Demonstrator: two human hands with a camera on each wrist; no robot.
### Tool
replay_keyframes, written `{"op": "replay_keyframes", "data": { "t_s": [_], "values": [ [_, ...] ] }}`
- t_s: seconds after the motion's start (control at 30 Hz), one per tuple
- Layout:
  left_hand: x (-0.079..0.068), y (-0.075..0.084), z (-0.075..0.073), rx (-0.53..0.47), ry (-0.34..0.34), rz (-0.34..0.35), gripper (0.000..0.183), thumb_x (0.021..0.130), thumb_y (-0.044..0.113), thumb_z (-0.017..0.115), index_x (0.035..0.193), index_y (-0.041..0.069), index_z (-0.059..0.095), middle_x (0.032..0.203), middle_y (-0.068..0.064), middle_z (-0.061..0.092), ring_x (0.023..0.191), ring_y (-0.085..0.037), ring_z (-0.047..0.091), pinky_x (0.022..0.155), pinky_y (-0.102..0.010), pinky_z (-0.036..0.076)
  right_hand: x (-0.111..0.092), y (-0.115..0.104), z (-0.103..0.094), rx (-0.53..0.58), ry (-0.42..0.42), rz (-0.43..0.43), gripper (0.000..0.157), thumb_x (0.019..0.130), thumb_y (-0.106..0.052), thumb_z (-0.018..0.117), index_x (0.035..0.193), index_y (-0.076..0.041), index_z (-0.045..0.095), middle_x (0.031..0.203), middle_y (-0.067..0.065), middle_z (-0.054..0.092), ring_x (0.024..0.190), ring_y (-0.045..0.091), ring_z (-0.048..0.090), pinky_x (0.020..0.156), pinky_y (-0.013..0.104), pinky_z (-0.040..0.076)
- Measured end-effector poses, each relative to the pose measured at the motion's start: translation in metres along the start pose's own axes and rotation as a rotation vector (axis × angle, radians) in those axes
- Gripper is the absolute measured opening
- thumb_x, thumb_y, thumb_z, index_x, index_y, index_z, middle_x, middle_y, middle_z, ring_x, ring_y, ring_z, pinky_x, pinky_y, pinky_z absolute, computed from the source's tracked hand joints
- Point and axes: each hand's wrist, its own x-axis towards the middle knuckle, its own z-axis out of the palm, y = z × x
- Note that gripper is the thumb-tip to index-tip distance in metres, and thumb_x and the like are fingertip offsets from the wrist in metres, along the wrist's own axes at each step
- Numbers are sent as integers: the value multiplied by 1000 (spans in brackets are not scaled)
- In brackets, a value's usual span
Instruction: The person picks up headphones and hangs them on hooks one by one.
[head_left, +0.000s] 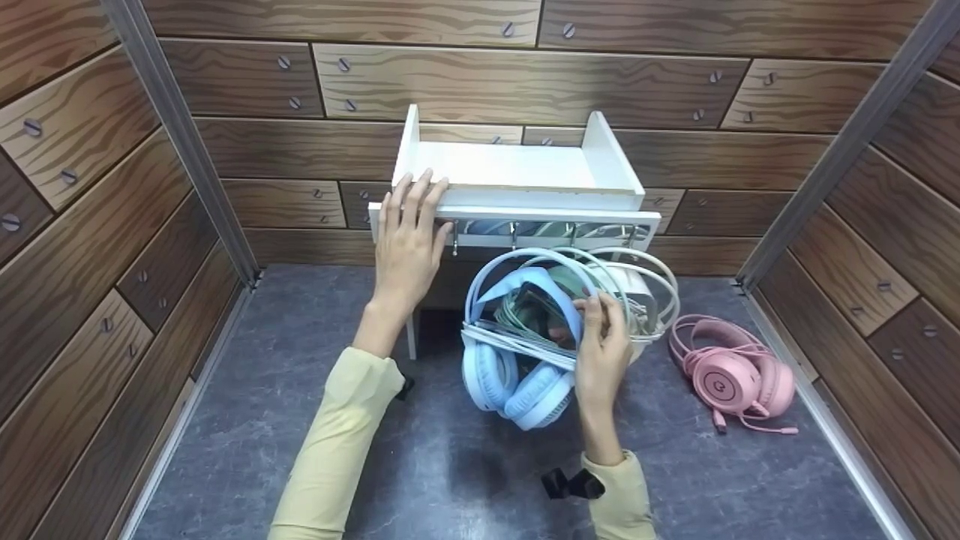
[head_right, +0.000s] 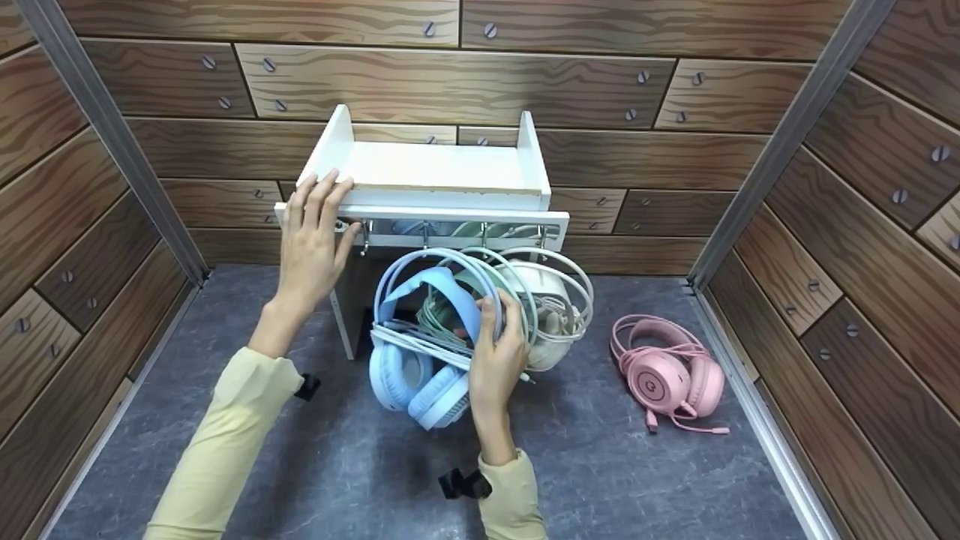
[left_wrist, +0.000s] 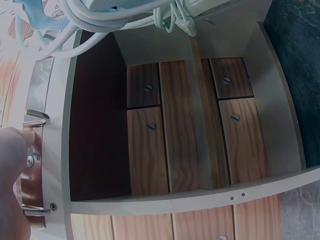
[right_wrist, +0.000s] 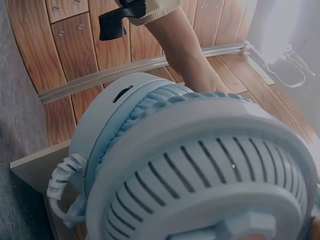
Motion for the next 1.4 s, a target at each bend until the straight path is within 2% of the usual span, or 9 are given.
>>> {"op": "replay_keyframes", "data": {
  "t_s": [0.07, 0.27, 0.4, 0.57, 0.67, 0.83, 0.97, 1.1, 1.4],
  "values": [
    [0, 0, 0, -1, 2, -1, 54, 104, 32, 54, 155, 22, 39, 163, -2, 33, 152, -26, 21, 124, -48, 16, 0, 0, 1, -5, -1, -5, 23, 105, -11, 53, 114, 6, 65, 98, 19, 72, 81, 3, 67, 79, 17, 52],
    [0, 0, -1, -5, 2, -7, 54, 104, 33, 54, 155, 23, 39, 163, -1, 32, 153, -25, 21, 125, -44, 13, 1, 4, 3, 78, -39, 25, 26, 106, -8, 50, 119, 12, 61, 94, 8, 71, 58, 14, 69, 63, 27, 59],
    [0, 1, -1, -8, -1, -7, 54, 104, 33, 54, 155, 23, 38, 163, -1, 32, 153, -25, 20, 125, -44, 13, 2, 3, 4, 80, -44, 34, 26, 106, -7, 49, 119, 12, 61, 95, 13, 70, 54, 11, 68, 58, 25, 58],
    [-1, 1, -1, -2, -5, -7, 55, 104, 32, 54, 155, 23, 37, 163, -1, 32, 153, -25, 20, 125, -44, 12, 3, 1, 5, -58, -46, 18, 25, 105, -18, 55, 114, 2, 67, 97, 14, 72, 58, -1, 66, 64, 16, 51],
    [-1, 1, -1, -6, -9, -6, 55, 104, 32, 54, 156, 23, 37, 164, -2, 31, 153, -26, 20, 125, -44, 12, 2, -1, 5, -96, -65, 17, 25, 104, -22, 57, 115, -1, 67, 97, 12, 74, 56, 3, 68, 66, 16, 51],
    [-1, 1, -2, -18, -10, -8, 55, 104, 31, 55, 155, 23, 38, 164, -2, 32, 153, -25, 20, 125, -44, 12, -1, -2, 5, -182, -77, -1, 24, 103, -23, 60, 117, -6, 69, 98, 9, 76, 76, 14, 73, 78, 19, 49],
    [0, 0, -1, -24, -3, -11, 55, 103, 31, 56, 155, 23, 39, 163, -1, 32, 153, -25, 20, 125, -44, 12, -5, -2, 6, -198, -90, 0, 25, 101, -24, 63, 120, -8, 69, 102, 9, 75, 80, 21, 68, 75, 24, 47],
    [0, 0, -1, -22, -2, -8, 55, 103, 30, 56, 155, 23, 39, 163, -2, 32, 153, -25, 20, 125, -44, 12, -11, 1, 8, -201, -102, 6, 25, 101, -21, 63, 121, -7, 67, 104, 9, 72, 80, 16, 55, 73, 24, 43],
    [0, 0, -1, -10, -3, -3, 55, 104, 31, 55, 155, 23, 38, 163, -2, 32, 153, -26, 20, 125, -45, 13, -21, 11, 11, -104, -152, 20, 25, 102, -17, 61, 125, -6, 63, 95, 10, 68, 73, 8, 52, 65, 19, 42]
  ]
}}
